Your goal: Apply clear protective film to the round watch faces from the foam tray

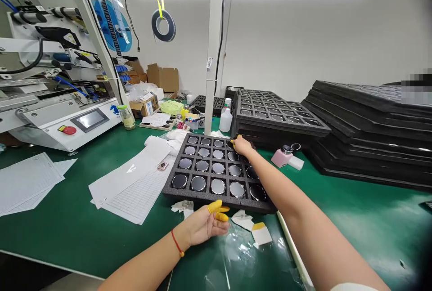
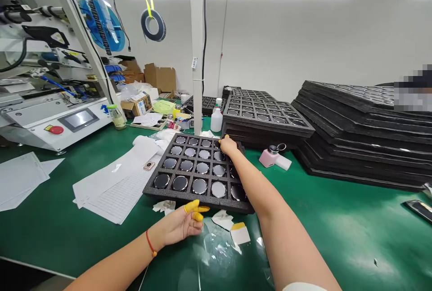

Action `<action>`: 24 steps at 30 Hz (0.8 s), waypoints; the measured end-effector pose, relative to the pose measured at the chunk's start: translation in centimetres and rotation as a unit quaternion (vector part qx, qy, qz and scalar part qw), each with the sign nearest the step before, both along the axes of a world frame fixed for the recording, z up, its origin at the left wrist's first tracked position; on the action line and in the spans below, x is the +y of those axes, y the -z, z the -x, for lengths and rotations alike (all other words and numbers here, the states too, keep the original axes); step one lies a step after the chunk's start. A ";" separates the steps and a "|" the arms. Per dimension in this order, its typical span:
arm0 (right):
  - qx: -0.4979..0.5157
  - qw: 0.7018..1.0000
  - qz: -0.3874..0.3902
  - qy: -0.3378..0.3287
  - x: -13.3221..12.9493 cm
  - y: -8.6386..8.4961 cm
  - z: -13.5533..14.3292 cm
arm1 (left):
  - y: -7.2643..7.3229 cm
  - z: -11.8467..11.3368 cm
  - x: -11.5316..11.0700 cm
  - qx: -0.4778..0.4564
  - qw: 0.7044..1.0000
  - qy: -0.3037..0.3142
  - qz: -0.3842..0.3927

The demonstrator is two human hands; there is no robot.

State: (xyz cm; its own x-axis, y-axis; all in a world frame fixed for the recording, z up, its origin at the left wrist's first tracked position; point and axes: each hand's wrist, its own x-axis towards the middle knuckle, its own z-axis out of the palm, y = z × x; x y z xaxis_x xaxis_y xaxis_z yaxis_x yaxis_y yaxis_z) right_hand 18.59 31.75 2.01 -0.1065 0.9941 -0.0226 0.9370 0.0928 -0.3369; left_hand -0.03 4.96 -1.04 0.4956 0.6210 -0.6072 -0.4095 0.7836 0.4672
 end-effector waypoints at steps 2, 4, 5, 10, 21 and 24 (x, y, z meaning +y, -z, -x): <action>-0.002 1.000 -0.007 0.003 -0.6 -0.3 0.2 | -0.3 -0.1 0.3 -0.003 1.000 -0.011 0.015; 0.010 1.000 -0.021 0.003 -1.4 -0.9 -0.1 | -0.7 0.0 0.2 -0.002 0.999 -0.030 0.021; 0.021 0.999 -0.030 0.006 -2.0 -1.2 -0.6 | -0.9 0.4 -0.1 -0.001 0.999 -0.039 0.020; 0.115 0.990 -0.054 0.065 -6.5 -1.4 -6.4 | -2.1 6.8 -3.3 0.030 0.995 -0.091 -0.015; 0.325 0.910 0.176 0.188 -16.7 1.6 -8.4 | -1.9 14.4 0.4 0.185 0.965 -0.175 -0.059; 0.358 0.893 0.176 0.209 -16.9 1.1 -6.8 | -1.6 13.1 2.2 0.209 0.963 -0.159 -0.066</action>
